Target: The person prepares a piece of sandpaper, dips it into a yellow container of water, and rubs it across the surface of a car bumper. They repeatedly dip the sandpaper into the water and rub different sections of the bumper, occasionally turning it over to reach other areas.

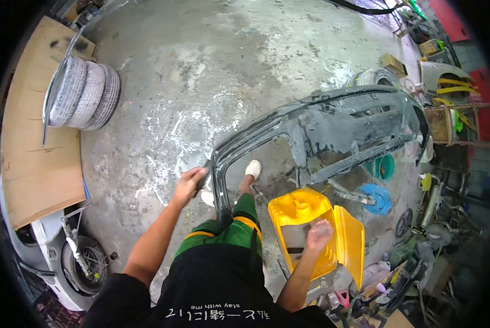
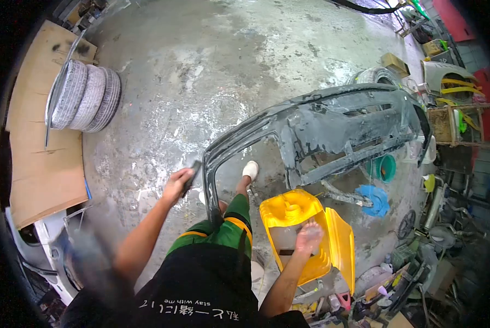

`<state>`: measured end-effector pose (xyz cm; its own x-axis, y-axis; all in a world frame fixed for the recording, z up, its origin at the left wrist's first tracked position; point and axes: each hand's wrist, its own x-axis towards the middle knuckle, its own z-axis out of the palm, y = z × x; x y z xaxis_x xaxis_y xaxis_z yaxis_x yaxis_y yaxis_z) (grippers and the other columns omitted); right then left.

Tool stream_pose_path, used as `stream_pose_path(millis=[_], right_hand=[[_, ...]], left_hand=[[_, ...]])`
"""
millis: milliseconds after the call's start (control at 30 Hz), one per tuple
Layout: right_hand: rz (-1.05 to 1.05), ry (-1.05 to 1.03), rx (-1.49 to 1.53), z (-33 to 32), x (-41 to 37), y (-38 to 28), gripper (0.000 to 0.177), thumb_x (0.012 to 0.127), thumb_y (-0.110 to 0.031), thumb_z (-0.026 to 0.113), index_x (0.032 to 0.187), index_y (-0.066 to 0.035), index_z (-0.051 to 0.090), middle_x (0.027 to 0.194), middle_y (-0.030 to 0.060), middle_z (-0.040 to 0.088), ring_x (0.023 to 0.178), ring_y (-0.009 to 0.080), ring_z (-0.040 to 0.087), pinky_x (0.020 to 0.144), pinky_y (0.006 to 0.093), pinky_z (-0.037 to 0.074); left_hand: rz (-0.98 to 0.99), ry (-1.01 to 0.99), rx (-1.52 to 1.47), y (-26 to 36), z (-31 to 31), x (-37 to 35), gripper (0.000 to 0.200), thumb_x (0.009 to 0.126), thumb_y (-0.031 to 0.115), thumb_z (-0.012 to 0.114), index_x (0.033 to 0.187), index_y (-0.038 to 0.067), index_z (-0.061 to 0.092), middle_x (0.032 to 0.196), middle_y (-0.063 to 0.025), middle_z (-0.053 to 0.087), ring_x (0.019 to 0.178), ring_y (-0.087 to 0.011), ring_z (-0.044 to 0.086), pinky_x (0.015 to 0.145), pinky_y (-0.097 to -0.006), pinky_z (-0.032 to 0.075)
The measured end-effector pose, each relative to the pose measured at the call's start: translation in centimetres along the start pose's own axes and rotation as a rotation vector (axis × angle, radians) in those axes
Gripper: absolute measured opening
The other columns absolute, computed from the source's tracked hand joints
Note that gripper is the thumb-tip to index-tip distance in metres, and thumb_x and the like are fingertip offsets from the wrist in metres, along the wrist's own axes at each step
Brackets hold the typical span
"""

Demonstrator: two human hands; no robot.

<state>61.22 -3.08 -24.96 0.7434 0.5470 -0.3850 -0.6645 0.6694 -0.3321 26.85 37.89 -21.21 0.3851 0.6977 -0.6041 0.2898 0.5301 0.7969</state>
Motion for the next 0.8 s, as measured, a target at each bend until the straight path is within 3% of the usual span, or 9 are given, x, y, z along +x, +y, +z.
stream_pose_path(millis=[67,133,267,333,400,433,533,633,800], right_hand=[[-0.001,0.235,-0.369,9.5,0.2,0.6,0.026,0.089,-0.025,0.063,0.093,0.0,0.065,0.093,0.0129,0.07,0.088,0.0264,0.066,0.086,0.0398,0.054],[0.17,0.201,-0.548,16.6,0.8,4.4,0.034,0.092,-0.03,0.062,0.098,0.002,0.067,0.099,0.0179,0.071,0.095,0.0308,0.068,0.09,0.0425,0.056],[0.63,-0.018,-0.85,23.7,3.3,16.2,0.046,0.097,-0.042,0.06,0.103,0.003,0.068,0.097,0.0174,0.071,0.094,0.028,0.069,0.091,0.0445,0.056],[0.621,-0.081,-1.044,24.2,4.5,18.4,0.042,0.098,-0.039,0.061,0.104,0.002,0.068,0.092,0.0141,0.071,0.086,0.0222,0.07,0.078,0.0373,0.06],[0.59,-0.072,-1.232,25.3,5.8,19.0,0.037,0.097,-0.035,0.065,0.107,0.0,0.066,0.093,0.0099,0.07,0.08,0.017,0.068,0.066,0.0305,0.059],[0.463,-0.091,-1.261,24.9,6.3,19.5,0.034,0.096,-0.032,0.066,0.109,0.0,0.066,0.094,0.0083,0.07,0.076,0.0155,0.067,0.06,0.029,0.058],[0.077,-0.326,-1.437,23.6,6.6,21.7,0.038,0.096,-0.02,0.066,0.127,0.001,0.058,0.119,0.0107,0.065,0.104,0.0155,0.064,0.084,0.0309,0.056],[0.427,-0.315,-1.086,24.7,5.5,23.8,0.043,0.096,-0.015,0.066,0.134,0.0,0.053,0.127,0.0104,0.061,0.114,0.0169,0.06,0.093,0.0316,0.052],[0.498,-0.396,-1.136,25.4,4.8,27.0,0.036,0.093,-0.01,0.07,0.124,0.0,0.054,0.118,0.0108,0.063,0.103,0.0189,0.064,0.088,0.0315,0.055]], left_hand=[[-0.084,-0.086,-0.072,1.6,6.3,0.7,0.031,0.096,0.031,0.067,0.113,0.005,0.069,0.088,-0.001,0.064,0.077,-0.0078,0.059,0.066,-0.0246,0.052],[0.09,-0.159,-0.024,1.2,11.9,1.4,0.029,0.096,0.029,0.067,0.113,0.006,0.07,0.089,-0.0003,0.065,0.078,-0.0081,0.06,0.066,-0.0249,0.053],[-0.194,-0.411,-0.516,1.9,18.6,0.7,0.032,0.097,0.03,0.065,0.119,0.007,0.066,0.096,-0.0036,0.068,0.088,-0.0122,0.062,0.068,-0.029,0.054],[-0.236,-0.604,-0.721,0.2,17.2,1.7,0.03,0.098,0.026,0.063,0.12,0.007,0.064,0.098,-0.0041,0.068,0.085,-0.0128,0.063,0.066,-0.0291,0.054],[-0.354,-0.186,-0.71,3.3,16.5,0.9,0.026,0.099,0.024,0.061,0.12,0.008,0.063,0.093,-0.0017,0.067,0.073,-0.0117,0.062,0.061,-0.0272,0.053],[-0.246,-0.279,-0.708,2.7,14.9,1.5,0.027,0.1,0.023,0.06,0.123,0.008,0.062,0.089,-0.0009,0.066,0.066,-0.0105,0.061,0.058,-0.0264,0.052],[-0.128,-0.36,-0.673,3.6,11.1,0.9,0.033,0.101,0.023,0.06,0.129,0.005,0.058,0.091,-0.0032,0.066,0.072,-0.0111,0.063,0.062,-0.0264,0.053],[-0.058,-0.358,-0.602,6.6,8.2,-1.4,0.034,0.101,0.022,0.059,0.131,0.005,0.056,0.096,-0.004,0.067,0.072,-0.0109,0.064,0.06,-0.0249,0.054],[-0.069,-0.372,-0.589,8.6,3.7,-4.7,0.044,0.101,0.028,0.059,0.138,0.006,0.051,0.103,-0.0068,0.067,0.076,-0.0113,0.065,0.056,-0.0237,0.054]])
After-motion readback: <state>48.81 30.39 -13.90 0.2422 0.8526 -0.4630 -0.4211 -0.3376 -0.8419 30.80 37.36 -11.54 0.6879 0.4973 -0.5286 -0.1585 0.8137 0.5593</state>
